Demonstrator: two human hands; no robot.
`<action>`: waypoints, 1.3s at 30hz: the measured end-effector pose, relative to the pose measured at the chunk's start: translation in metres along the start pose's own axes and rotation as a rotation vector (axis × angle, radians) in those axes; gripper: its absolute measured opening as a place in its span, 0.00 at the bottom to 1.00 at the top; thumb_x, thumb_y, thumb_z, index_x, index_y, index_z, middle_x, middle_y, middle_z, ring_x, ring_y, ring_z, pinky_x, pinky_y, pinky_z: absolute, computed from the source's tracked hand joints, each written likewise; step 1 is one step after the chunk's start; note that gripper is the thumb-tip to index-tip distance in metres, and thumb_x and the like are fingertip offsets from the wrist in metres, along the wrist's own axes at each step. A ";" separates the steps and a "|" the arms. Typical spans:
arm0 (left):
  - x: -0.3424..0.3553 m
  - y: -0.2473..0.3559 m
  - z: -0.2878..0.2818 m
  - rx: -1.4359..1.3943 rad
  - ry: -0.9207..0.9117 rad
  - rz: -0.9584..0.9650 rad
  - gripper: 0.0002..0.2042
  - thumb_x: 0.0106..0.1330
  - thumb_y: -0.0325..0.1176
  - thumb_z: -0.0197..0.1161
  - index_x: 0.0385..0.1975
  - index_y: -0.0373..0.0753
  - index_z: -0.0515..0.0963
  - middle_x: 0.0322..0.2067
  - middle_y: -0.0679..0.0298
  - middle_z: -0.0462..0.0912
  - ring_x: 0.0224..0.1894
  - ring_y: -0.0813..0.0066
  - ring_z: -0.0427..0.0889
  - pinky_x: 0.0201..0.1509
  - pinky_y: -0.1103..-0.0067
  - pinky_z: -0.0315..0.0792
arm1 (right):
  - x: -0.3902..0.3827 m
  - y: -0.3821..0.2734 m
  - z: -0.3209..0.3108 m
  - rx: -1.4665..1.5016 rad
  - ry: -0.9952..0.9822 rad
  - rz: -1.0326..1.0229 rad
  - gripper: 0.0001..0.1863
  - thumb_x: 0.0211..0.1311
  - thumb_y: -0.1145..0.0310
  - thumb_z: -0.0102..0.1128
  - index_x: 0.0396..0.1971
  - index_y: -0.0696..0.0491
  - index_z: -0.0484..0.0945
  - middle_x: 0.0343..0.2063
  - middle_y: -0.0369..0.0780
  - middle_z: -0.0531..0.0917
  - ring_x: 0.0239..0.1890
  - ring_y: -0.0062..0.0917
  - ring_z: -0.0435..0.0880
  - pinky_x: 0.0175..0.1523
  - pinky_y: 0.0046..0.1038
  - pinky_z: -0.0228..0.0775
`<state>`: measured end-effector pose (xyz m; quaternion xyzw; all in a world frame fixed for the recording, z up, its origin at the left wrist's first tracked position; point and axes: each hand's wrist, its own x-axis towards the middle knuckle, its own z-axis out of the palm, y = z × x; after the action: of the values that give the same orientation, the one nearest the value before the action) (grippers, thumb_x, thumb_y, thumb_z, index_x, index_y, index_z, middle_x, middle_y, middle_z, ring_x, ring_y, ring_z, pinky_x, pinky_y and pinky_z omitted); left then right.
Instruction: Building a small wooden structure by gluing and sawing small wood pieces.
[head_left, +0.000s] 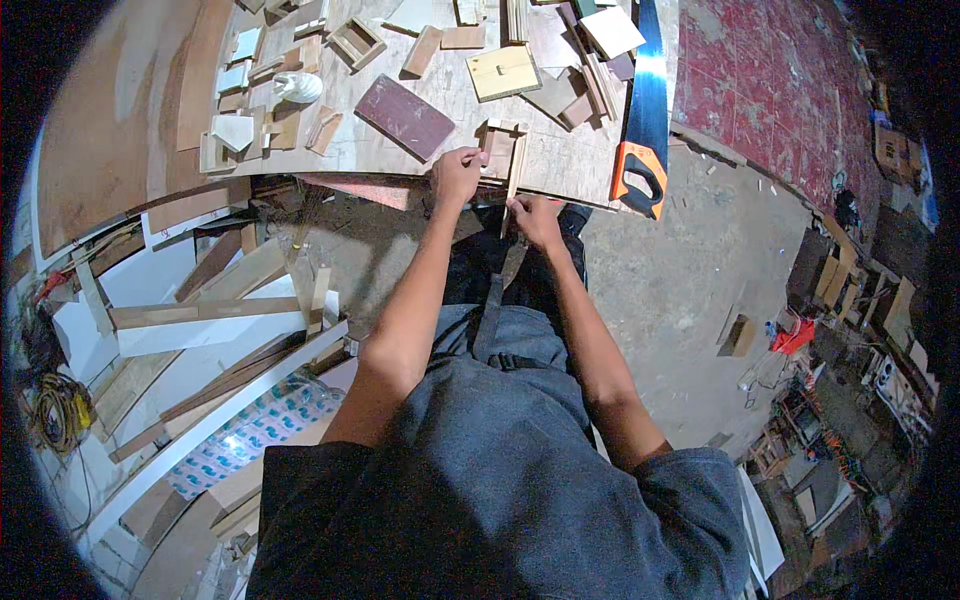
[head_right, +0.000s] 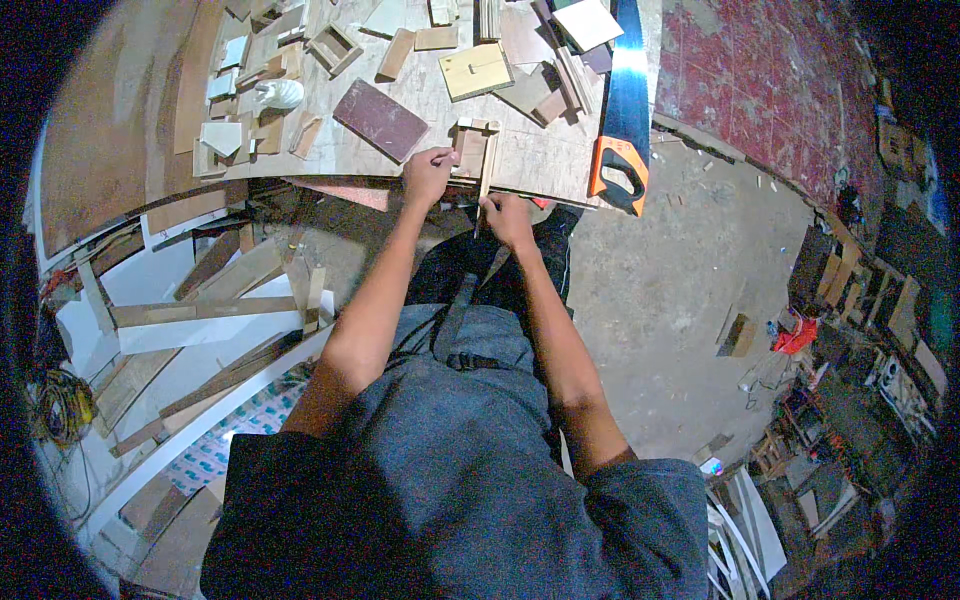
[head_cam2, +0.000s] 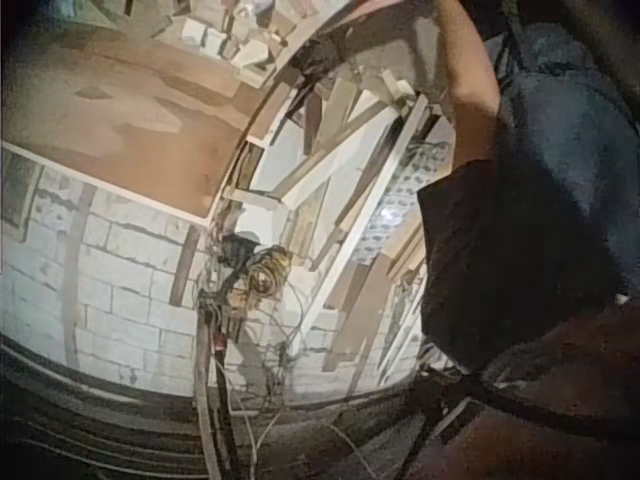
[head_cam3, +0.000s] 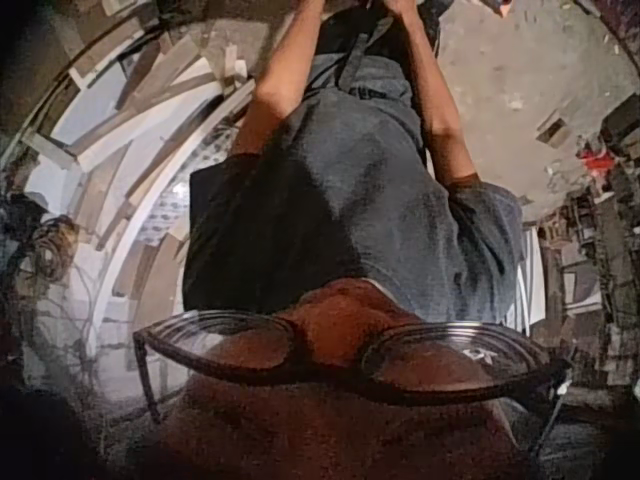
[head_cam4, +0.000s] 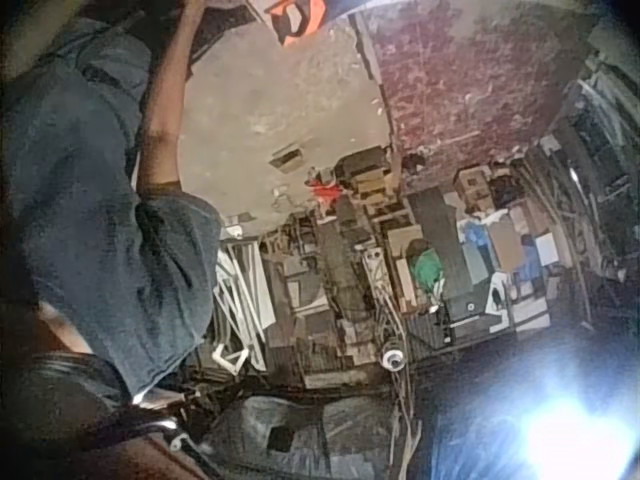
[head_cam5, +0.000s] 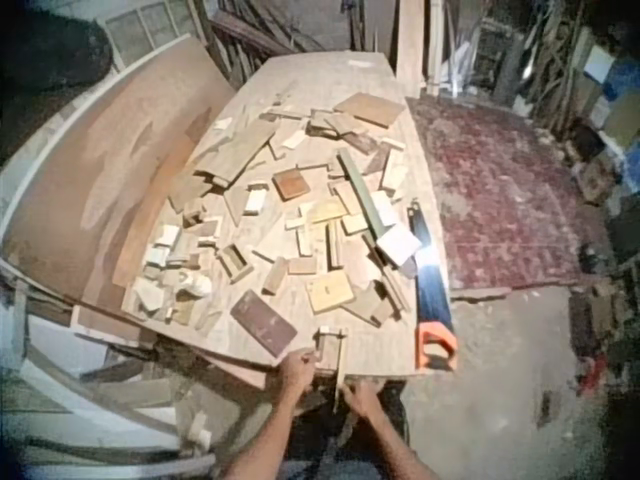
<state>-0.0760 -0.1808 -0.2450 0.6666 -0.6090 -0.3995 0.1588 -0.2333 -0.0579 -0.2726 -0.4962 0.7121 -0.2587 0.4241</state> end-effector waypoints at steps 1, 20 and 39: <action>0.000 0.000 0.002 0.018 0.031 0.027 0.14 0.63 0.41 0.71 0.41 0.39 0.88 0.35 0.54 0.90 0.38 0.62 0.90 0.45 0.71 0.80 | 0.000 0.000 -0.001 -0.006 0.006 -0.012 0.17 0.68 0.56 0.61 0.36 0.56 0.87 0.26 0.53 0.84 0.29 0.43 0.85 0.39 0.40 0.74; -0.001 -0.004 0.002 0.020 0.010 0.013 0.12 0.64 0.38 0.69 0.42 0.39 0.88 0.35 0.53 0.90 0.37 0.64 0.90 0.43 0.72 0.80 | 0.003 -0.007 -0.003 0.109 -0.009 0.002 0.19 0.70 0.57 0.59 0.35 0.61 0.83 0.23 0.51 0.83 0.25 0.32 0.82 0.37 0.36 0.72; -0.033 -0.001 0.010 0.014 0.102 -0.078 0.18 0.59 0.45 0.76 0.32 0.35 0.83 0.28 0.58 0.86 0.29 0.65 0.84 0.36 0.71 0.77 | 0.004 0.019 0.007 0.254 0.000 0.154 0.19 0.67 0.55 0.63 0.30 0.59 0.86 0.23 0.50 0.85 0.25 0.37 0.86 0.36 0.36 0.75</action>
<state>-0.0803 -0.1470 -0.2405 0.7105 -0.5764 -0.3665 0.1693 -0.2374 -0.0538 -0.2925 -0.3824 0.7096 -0.3133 0.5021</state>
